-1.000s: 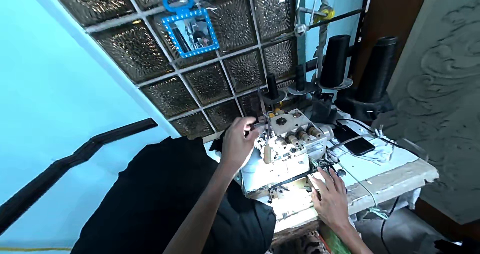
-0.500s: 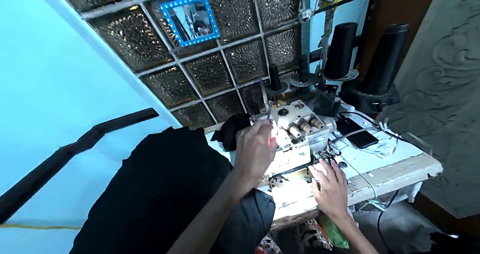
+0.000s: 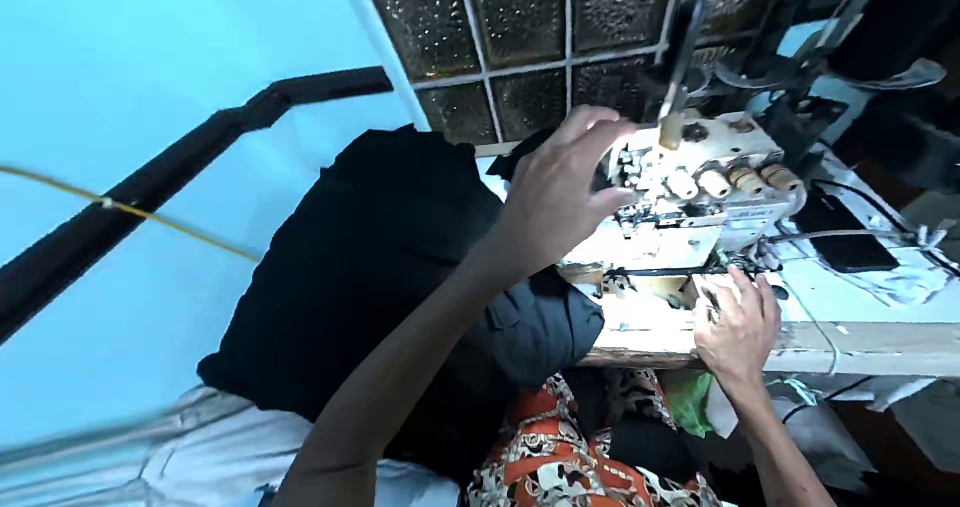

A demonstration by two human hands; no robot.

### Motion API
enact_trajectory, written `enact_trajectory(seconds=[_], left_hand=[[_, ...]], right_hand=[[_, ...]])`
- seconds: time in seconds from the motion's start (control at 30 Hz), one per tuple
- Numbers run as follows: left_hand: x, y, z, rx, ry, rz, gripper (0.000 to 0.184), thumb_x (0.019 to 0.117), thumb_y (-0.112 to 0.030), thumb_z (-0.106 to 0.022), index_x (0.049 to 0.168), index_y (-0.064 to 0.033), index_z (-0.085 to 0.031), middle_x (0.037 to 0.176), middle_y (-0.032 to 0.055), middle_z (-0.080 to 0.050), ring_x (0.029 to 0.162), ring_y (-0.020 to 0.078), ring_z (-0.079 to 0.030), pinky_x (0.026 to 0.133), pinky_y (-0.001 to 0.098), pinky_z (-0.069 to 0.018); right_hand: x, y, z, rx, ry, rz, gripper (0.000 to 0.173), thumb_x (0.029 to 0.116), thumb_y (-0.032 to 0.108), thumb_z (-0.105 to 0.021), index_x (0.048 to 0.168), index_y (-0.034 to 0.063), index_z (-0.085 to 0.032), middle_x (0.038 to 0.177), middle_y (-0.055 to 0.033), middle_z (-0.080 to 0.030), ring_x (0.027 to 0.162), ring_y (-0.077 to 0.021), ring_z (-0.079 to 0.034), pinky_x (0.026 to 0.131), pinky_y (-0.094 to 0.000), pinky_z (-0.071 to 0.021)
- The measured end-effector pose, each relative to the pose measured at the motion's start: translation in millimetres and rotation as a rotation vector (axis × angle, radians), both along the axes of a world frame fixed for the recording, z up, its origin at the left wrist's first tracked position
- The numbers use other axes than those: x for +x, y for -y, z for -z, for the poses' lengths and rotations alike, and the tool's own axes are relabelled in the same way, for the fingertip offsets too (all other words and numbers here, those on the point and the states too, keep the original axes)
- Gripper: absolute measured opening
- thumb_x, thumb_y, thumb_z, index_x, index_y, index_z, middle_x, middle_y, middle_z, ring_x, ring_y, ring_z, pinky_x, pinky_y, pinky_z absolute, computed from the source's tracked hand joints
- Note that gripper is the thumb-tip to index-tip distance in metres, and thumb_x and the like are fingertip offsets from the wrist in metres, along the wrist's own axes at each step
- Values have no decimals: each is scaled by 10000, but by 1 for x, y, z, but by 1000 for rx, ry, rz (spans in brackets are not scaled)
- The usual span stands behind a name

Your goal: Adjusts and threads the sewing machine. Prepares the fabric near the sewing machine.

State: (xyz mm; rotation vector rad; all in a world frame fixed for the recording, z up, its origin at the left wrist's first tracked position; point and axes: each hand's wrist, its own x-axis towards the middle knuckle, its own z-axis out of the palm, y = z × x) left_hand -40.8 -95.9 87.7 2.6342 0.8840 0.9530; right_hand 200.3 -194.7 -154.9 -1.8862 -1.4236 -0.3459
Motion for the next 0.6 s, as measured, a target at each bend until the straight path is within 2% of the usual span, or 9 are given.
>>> enact_trajectory(seconds=[0.1, 0.17, 0.23, 0.27, 0.3, 0.4, 0.47, 0.53, 0.6], left_hand=[[-71, -3, 17, 20, -86, -65, 390, 900, -155, -763, 1252, -11, -681, 1307, 159, -644, 1038, 252, -672, 882, 410, -555], [-125, -7, 32, -52, -154, -152, 332, 908, -130, -750, 1209, -4, -691, 1255, 160, -668, 1028, 271, -684, 898, 439, -565], [-173, -4, 43, -177, -178, -283, 310, 923, -96, -737, 1211, 8, -686, 1239, 175, -669, 1054, 294, -685, 923, 463, -569], [-192, 1, 47, -235, -165, -351, 301, 927, -79, -732, 1212, 9, -684, 1230, 176, -669, 1058, 292, -686, 925, 466, -571], [-207, 6, 49, -276, -141, -412, 292, 929, -64, -727, 1208, 8, -684, 1223, 175, -672, 1053, 288, -689, 923, 466, -574], [-238, 24, 52, -322, -106, -528, 279, 936, -49, -719, 1207, 5, -683, 1205, 173, -680, 1026, 288, -698, 895, 472, -580], [-250, 35, 54, -341, -109, -566, 269, 943, -53, -715, 1205, -4, -683, 1203, 161, -684, 1003, 279, -706, 865, 468, -590], [-258, 41, 58, -379, -104, -582, 264, 935, -40, -720, 1193, 3, -687, 1179, 158, -689, 988, 270, -707, 859, 461, -593], [-266, 40, 64, -407, -116, -588, 256, 931, -38, -725, 1181, 2, -690, 1159, 159, -696, 982, 269, -713, 861, 460, -595]], right_hand=[[-4, 1, -6, 17, -12, -50, 319, 956, 146, -546, 1163, 4, -743, 1414, -294, -578, 1359, -607, -432, 1125, -695, -316], [-25, 3, -18, 77, 14, -165, 305, 956, 122, -535, 1122, -25, -745, 1350, -306, -617, 1320, -595, -482, 1136, -671, -326], [-65, 7, -35, 110, 45, -375, 284, 945, 129, -553, 1081, -20, -753, 1273, -290, -665, 1225, -539, -586, 1043, -649, -432], [-87, 5, -41, 123, 74, -484, 261, 955, 131, -569, 1075, 5, -764, 1228, -248, -702, 1163, -464, -653, 986, -594, -496], [-108, 0, -42, 116, 110, -596, 245, 979, 135, -569, 1086, 35, -766, 1229, -200, -717, 1153, -397, -679, 986, -552, -519], [-155, -28, -32, 46, 221, -823, 270, 992, 139, -550, 1168, 49, -734, 1329, -174, -680, 1175, -381, -682, 995, -565, -526], [-174, -49, -27, 37, 230, -871, 287, 972, 76, -541, 1189, 32, -723, 1320, -185, -682, 1152, -396, -690, 975, -567, -532], [-183, -64, -30, 63, 214, -864, 269, 934, -24, -534, 1101, 9, -743, 1187, -176, -740, 1071, -381, -725, 948, -537, -554], [-181, -70, -45, 95, 180, -838, 221, 927, -49, -542, 989, -6, -750, 1055, -176, -765, 973, -364, -749, 899, -500, -580]])
